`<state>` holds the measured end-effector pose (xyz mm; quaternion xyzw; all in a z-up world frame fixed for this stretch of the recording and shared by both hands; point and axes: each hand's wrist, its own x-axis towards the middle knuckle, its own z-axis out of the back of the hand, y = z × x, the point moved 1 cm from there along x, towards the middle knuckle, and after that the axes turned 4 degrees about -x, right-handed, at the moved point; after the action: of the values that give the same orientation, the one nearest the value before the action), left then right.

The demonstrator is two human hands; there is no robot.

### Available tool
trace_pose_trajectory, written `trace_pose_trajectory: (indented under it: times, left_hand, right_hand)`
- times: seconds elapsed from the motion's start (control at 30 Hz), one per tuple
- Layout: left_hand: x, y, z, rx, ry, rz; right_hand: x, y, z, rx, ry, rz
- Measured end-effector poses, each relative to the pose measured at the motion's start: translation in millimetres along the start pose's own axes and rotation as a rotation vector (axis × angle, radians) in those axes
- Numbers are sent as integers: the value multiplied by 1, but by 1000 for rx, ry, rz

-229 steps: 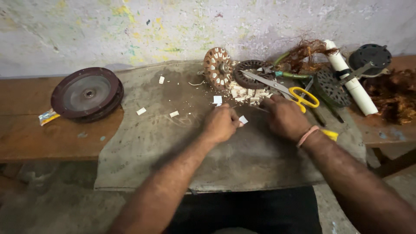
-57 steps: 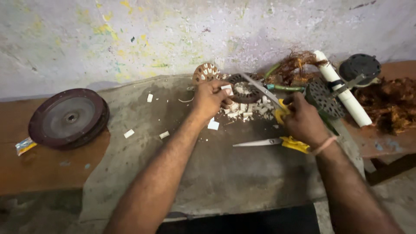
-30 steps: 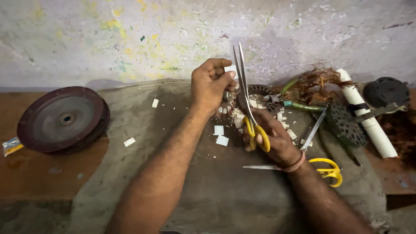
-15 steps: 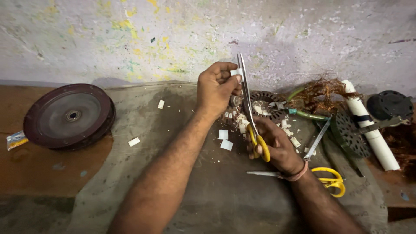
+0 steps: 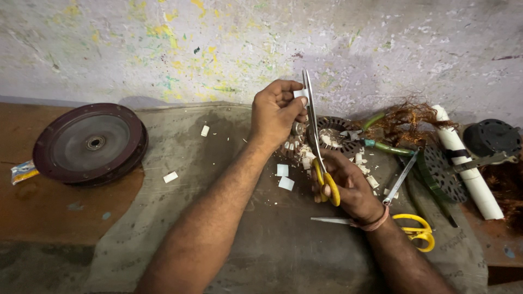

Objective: The person places small white insulation papers into the slots of a ceiling fan motor stator by hand and using scissors to trim them.

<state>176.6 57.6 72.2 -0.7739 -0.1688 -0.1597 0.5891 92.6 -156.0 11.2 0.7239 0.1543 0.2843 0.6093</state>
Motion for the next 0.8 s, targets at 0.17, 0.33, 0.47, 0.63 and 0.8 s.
trace_pose_trajectory:
  times: [0.17,0.33,0.47,0.63,0.8]
  left_hand:
    - [0,1,1,40,-1,3]
    - [1,3,0,-4,2,-2]
    - [0,0,0,27,-6,14]
    - [0,-3,1,38,4,24]
    - [0,-4,0,55,-4,18]
  right_hand:
    - [-1,1,-1,-6,4,7]
    - [-1,2,-1,-2,-1,-10]
    - [-1,3,-2,-1,17,24]
    - [-1,4,-3,-14,11,14]
    - [-2,7,-4,-24,10,10]
